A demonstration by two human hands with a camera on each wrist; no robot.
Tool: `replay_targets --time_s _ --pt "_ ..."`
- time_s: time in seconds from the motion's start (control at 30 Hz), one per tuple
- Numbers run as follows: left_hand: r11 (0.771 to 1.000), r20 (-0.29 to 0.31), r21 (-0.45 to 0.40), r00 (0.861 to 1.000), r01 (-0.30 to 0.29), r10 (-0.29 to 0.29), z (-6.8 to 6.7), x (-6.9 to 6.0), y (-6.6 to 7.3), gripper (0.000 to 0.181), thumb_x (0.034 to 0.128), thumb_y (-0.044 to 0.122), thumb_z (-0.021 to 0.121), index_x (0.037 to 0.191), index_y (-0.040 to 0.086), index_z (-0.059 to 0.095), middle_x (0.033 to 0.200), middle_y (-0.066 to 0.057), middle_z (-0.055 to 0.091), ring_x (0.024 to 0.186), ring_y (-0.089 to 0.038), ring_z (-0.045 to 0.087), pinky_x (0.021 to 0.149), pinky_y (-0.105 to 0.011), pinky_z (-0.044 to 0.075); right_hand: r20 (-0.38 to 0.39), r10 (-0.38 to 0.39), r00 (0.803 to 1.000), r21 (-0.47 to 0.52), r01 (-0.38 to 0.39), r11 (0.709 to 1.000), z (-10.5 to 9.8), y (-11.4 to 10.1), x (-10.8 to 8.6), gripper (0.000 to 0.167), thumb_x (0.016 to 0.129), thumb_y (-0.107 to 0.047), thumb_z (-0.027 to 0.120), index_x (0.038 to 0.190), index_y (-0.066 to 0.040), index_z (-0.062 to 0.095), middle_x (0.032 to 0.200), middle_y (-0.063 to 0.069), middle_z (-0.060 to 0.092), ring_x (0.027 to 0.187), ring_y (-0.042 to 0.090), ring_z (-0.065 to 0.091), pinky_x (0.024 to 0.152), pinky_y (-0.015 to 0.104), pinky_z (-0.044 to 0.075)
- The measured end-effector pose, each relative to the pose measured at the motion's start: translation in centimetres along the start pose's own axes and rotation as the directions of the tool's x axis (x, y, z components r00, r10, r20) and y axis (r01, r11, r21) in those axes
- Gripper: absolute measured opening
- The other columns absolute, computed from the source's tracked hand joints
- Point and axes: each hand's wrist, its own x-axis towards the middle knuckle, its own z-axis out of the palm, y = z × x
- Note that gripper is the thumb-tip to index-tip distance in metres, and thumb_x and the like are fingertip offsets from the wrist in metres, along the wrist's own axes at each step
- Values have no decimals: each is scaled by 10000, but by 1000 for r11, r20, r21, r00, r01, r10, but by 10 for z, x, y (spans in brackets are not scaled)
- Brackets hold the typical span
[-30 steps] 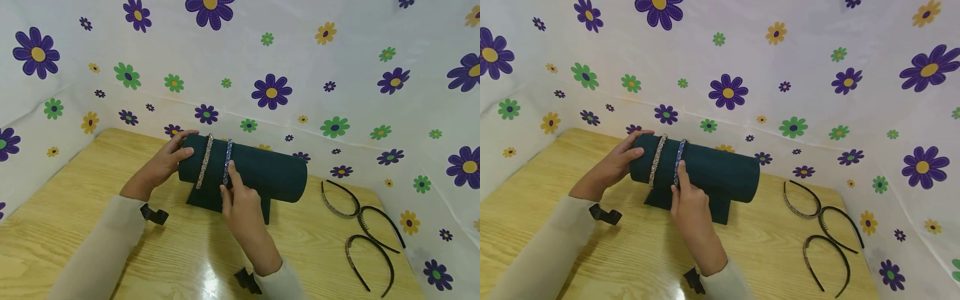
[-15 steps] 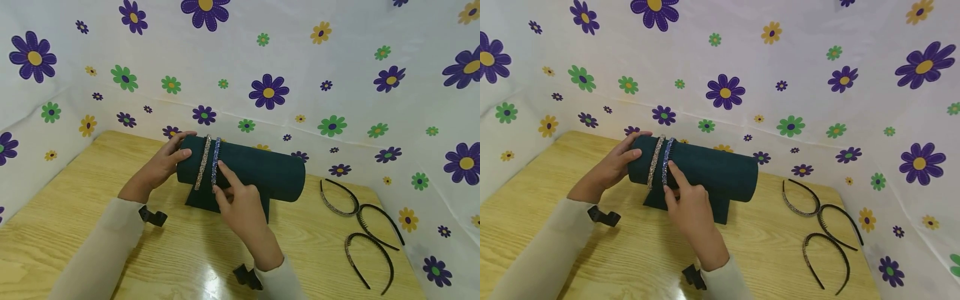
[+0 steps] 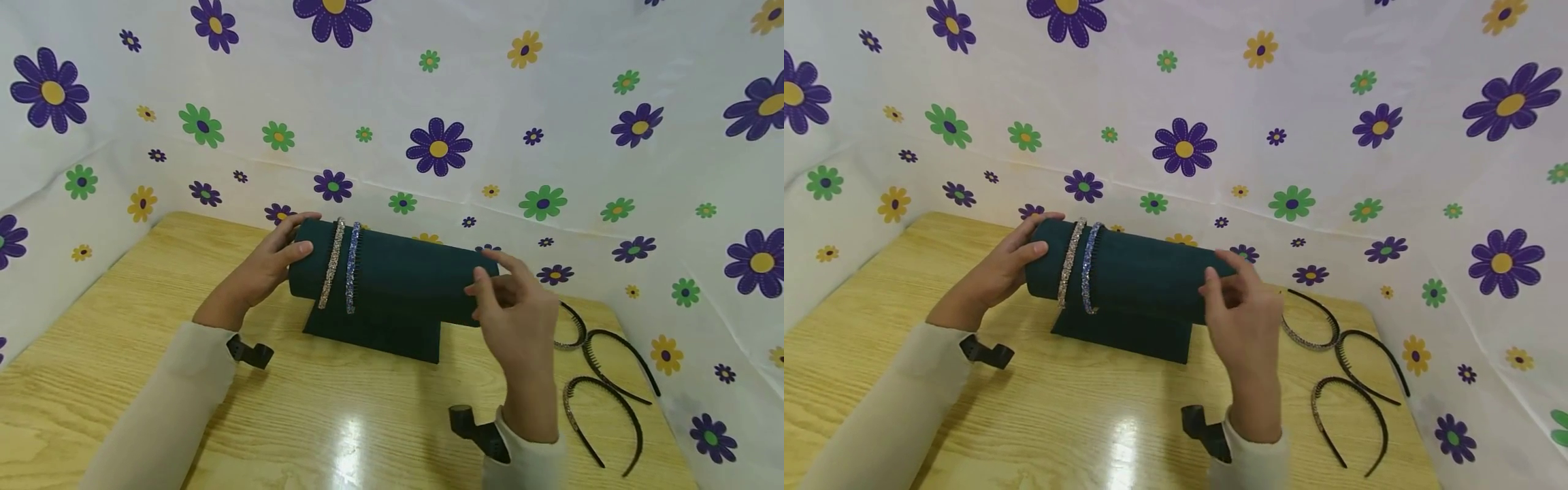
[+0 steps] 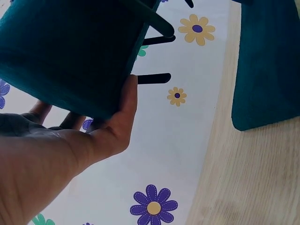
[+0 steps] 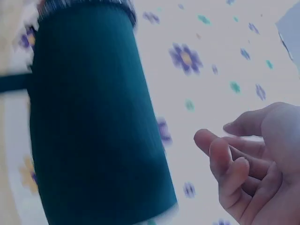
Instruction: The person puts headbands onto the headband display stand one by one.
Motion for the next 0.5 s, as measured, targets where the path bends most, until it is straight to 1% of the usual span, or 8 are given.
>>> replay_targets --time_s 0.1,0.17,0.23,0.27,0.33,0.4,0.47,0.5 --pt "1000 -7 11 1000 6 -6 0 0 1 577 1087 285 464 1620 220 252 1487 -162 350 1254 -324 475 950 -295 548 -72 20 997 -85 -26 996 -21 17 4 271 977 -26 681 1244 17 698 800 180 748 557 -90 564 547 81 458" --pt "1000 -12 19 1000 9 -9 0 -1 1 577 1088 288 463 1622 226 253 1483 -164 349 1254 -327 471 949 -290 545 -93 88 992 -140 -100 985 -33 29 5 261 986 -63 677 1235 6 707 838 184 752 604 -143 553 583 65 455" --pt "1000 -17 16 1000 15 -15 0 -2 2 573 1088 283 462 1620 229 257 1477 -156 350 1255 -325 467 949 -288 543 -99 206 973 -203 -223 954 -46 41 5 275 1005 -132 664 1253 -22 708 896 192 759 630 -132 574 585 76 460" --pt "1000 -17 15 1000 16 -16 1 -2 3 574 1089 279 459 1622 226 252 1477 -157 348 1257 -325 466 952 -290 541 -96 281 955 -241 -296 924 -53 48 4 291 1018 -168 647 1270 -35 705 933 195 761 662 -84 609 583 92 462" --pt "1000 -18 15 1000 20 -19 1 -3 4 576 1090 275 455 1625 224 247 1479 -163 346 1261 -328 464 965 -307 537 -76 451 889 -328 -449 831 -67 65 2 352 1042 -243 594 1313 -37 684 1033 211 750 750 60 669 594 168 486" --pt "1000 -19 21 1000 22 -21 1 -3 5 577 1090 276 453 1626 224 246 1484 -166 346 1266 -332 462 989 -345 529 -45 595 802 -418 -557 718 -81 85 -3 420 1050 -282 558 1347 0 654 1117 254 722 857 251 695 626 293 540" --pt "999 -19 26 1000 22 -21 1 -4 6 583 1088 283 452 1629 223 241 1494 -178 341 1274 -341 456 1023 -403 510 -13 697 717 -486 -614 623 -93 106 -10 463 1049 -285 530 1334 64 638 1165 289 693 972 410 652 691 429 562" --pt "999 -19 29 1000 22 -22 2 -4 6 586 1087 286 453 1629 226 240 1496 -181 340 1276 -344 454 1036 -431 500 -2 735 678 -499 -638 586 -99 116 -14 478 1045 -281 530 1324 94 628 1158 302 686 963 435 641 713 487 559"
